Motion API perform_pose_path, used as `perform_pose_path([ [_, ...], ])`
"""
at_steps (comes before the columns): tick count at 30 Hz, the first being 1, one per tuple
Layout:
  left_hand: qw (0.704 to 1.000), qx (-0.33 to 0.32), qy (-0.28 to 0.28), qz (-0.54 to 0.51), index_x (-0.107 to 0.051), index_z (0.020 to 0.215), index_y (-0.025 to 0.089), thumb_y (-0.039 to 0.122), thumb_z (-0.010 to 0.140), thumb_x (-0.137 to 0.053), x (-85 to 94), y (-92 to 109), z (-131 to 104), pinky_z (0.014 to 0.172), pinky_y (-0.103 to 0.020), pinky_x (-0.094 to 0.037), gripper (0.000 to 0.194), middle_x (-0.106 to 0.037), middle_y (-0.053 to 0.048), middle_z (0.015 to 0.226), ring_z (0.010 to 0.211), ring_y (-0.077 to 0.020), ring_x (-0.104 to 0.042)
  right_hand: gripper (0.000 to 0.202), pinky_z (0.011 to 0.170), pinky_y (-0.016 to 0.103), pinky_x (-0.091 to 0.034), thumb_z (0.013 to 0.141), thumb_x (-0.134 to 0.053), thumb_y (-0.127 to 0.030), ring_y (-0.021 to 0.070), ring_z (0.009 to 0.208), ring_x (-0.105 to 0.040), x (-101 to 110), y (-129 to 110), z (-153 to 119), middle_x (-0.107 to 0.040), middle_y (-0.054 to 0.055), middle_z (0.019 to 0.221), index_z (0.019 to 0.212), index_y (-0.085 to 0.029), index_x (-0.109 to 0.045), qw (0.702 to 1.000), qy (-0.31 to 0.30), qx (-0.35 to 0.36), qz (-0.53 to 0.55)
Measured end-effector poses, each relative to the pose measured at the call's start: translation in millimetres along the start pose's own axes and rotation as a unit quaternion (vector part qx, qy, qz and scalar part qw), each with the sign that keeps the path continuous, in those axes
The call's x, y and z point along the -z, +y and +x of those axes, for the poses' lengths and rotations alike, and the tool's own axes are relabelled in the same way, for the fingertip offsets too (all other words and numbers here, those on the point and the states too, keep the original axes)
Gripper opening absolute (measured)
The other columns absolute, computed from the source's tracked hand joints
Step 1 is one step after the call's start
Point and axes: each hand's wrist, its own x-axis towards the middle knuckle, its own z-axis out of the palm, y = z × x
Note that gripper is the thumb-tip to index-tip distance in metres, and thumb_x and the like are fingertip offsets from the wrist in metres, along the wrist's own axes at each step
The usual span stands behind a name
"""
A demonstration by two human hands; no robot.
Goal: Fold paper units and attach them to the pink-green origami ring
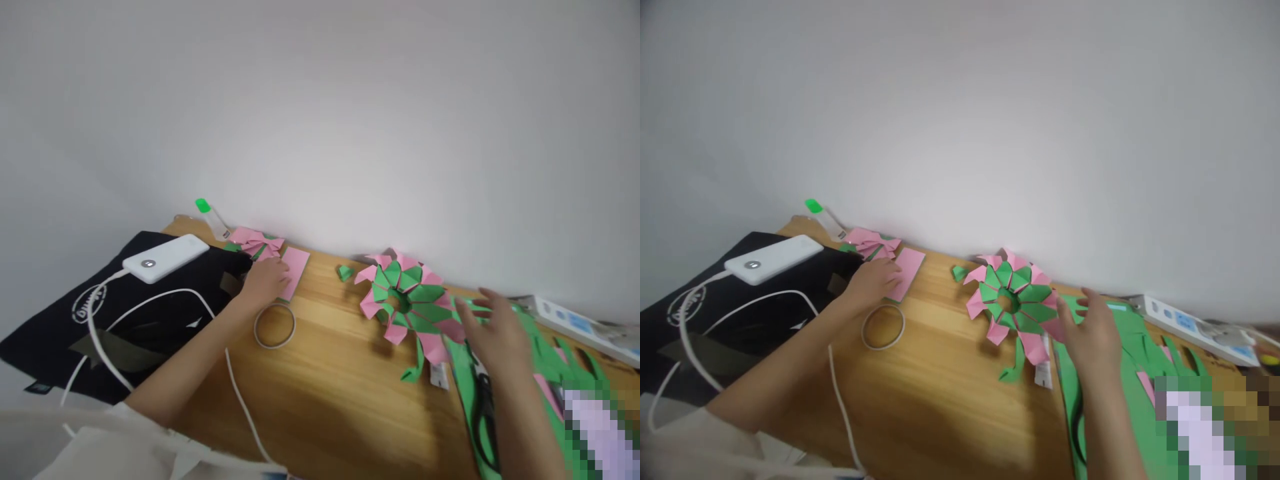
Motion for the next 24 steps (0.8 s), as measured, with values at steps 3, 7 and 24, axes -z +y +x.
perform_pose_path([
  [3,0.998,-0.04,-0.006,0.049,-0.069,0.101,0.013,0.025,0.083,-0.066,0.4,-12.9,-4.6,0.102,-0.051,-0.043,0.022,-0.063,-0.018,0.124,0.119,-0.0332,-0.057,0.049,0.066,0.038,-0.053,0.08,-0.057,-0.056,0.0252,0.084,-0.066,10.6,-40.6,-47.0,-0.068,0.011,0.105,0.116,-0.022,-0.061,0.989,0.025,0.142,0.022],
  [7,0.992,-0.093,-0.025,0.077,-0.068,0.108,0.016,0.036,0.076,-0.072,-3.9,-24.9,-9.4,0.106,-0.047,-0.041,0.037,-0.06,-0.016,0.133,0.128,-0.0341,-0.051,0.017,0.068,0.029,-0.052,0.09,-0.054,-0.031,0.0177,0.077,-0.067,-24.4,-97.1,-108.2,-0.072,0.004,0.087,0.1,-0.024,-0.066,0.925,-0.139,0.344,0.081],
  [24,0.986,-0.153,-0.035,0.059,-0.069,0.105,0.016,0.035,0.074,-0.072,-7.3,-45.5,-2.9,0.104,-0.045,-0.045,0.036,-0.062,-0.014,0.129,0.125,-0.0327,-0.054,0.067,0.091,0.043,-0.04,0.074,-0.076,-0.051,0.0318,0.112,-0.052,-202.9,-126.8,-89.2,-0.06,0.015,0.119,0.131,-0.022,-0.056,0.905,-0.278,0.303,-0.105],
])
